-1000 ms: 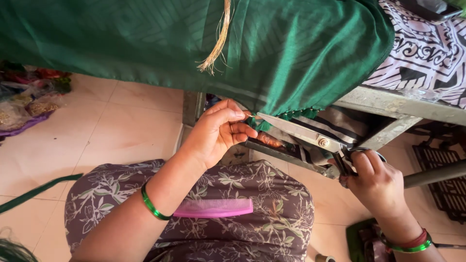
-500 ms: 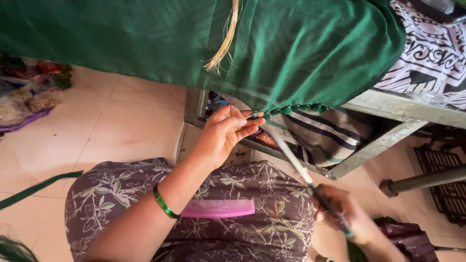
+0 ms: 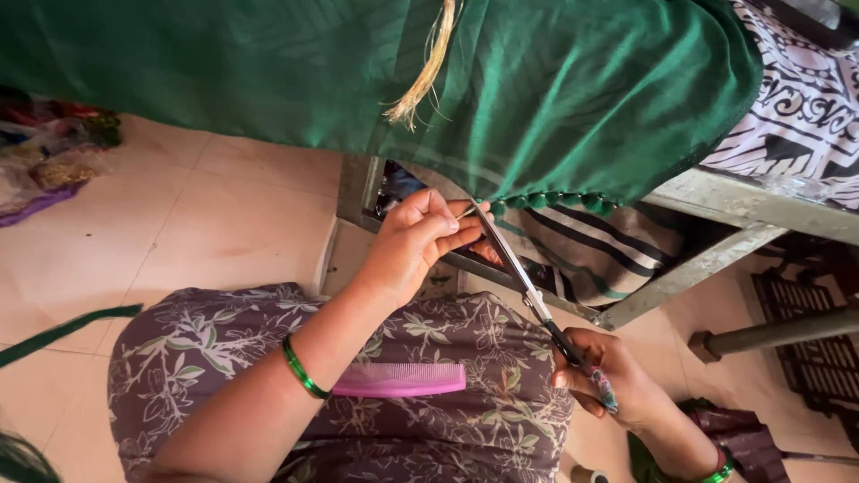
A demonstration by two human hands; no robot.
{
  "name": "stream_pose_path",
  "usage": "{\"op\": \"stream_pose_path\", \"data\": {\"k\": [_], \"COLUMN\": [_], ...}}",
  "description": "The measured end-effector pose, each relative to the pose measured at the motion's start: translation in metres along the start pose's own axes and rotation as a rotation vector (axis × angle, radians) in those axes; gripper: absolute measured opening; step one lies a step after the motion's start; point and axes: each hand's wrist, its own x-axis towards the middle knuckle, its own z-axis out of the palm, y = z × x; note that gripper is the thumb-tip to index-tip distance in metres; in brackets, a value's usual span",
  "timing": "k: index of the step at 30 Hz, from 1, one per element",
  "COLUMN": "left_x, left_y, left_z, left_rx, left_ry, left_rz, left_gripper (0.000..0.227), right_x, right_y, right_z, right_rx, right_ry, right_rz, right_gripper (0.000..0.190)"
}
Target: Attaching decorative tassels to the edge of a green fabric using a needle and thread.
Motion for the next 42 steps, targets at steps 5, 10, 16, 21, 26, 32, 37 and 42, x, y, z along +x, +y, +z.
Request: {"op": "stream_pose_path", "data": {"k": [5, 10, 16, 21, 26, 32, 37, 42], "left_x": [0.022, 0.046, 0.048, 0.033, 0.024, 0.023, 0.024, 0.019], "left_y": [0.005, 0.027, -0.012, -0.036, -0.039, -0.044, -0.047, -0.039], "left_z": [-0.008, 0.007, -0.022, -0.039, -0.039, -0.041, -0.038, -0.033], "left_rx": [0.351, 0.66, 0.888, 0.789, 0.806, 0.729, 0.672, 0.82], "left_ry": [0.149, 0.117, 0.049, -0.057, 0.019, 0.041, 0.057, 0.092], "left_rz": [0.052, -0.074, -0.044, 0.326, 0.188, 0.256, 0.228, 0.302], "left_gripper": [0.017, 0.038, 0.03, 0.024, 0.022, 0.018, 0.017, 0.016], "right_x": [-0.011, -0.029, -0.031, -0.014, 0.014, 0.035, 0.04, 0.036], "right_y": [-0.001, -0.042, -0.073, -0.083, -0.089, -0.122, -0.135, -0.12], "right_z": [-0.02, -0.025, -0.017, 0.002, -0.002, 0.008, 0.016, 0.01], "right_rx": [-0.318, -0.82, -0.994, -1.099, -1.19, -1.377, -1.442, -1.293], "right_ry": [0.158, 0.343, 0.445, 0.471, 0.431, 0.307, 0.23, 0.221], "right_rz": [0.069, 0.094, 0.025, 0.06, -0.042, -0.226, -0.089, -0.114], "right_gripper": [0.028, 0.036, 0.049, 0.06, 0.066, 0.066, 0.067, 0.045]}}
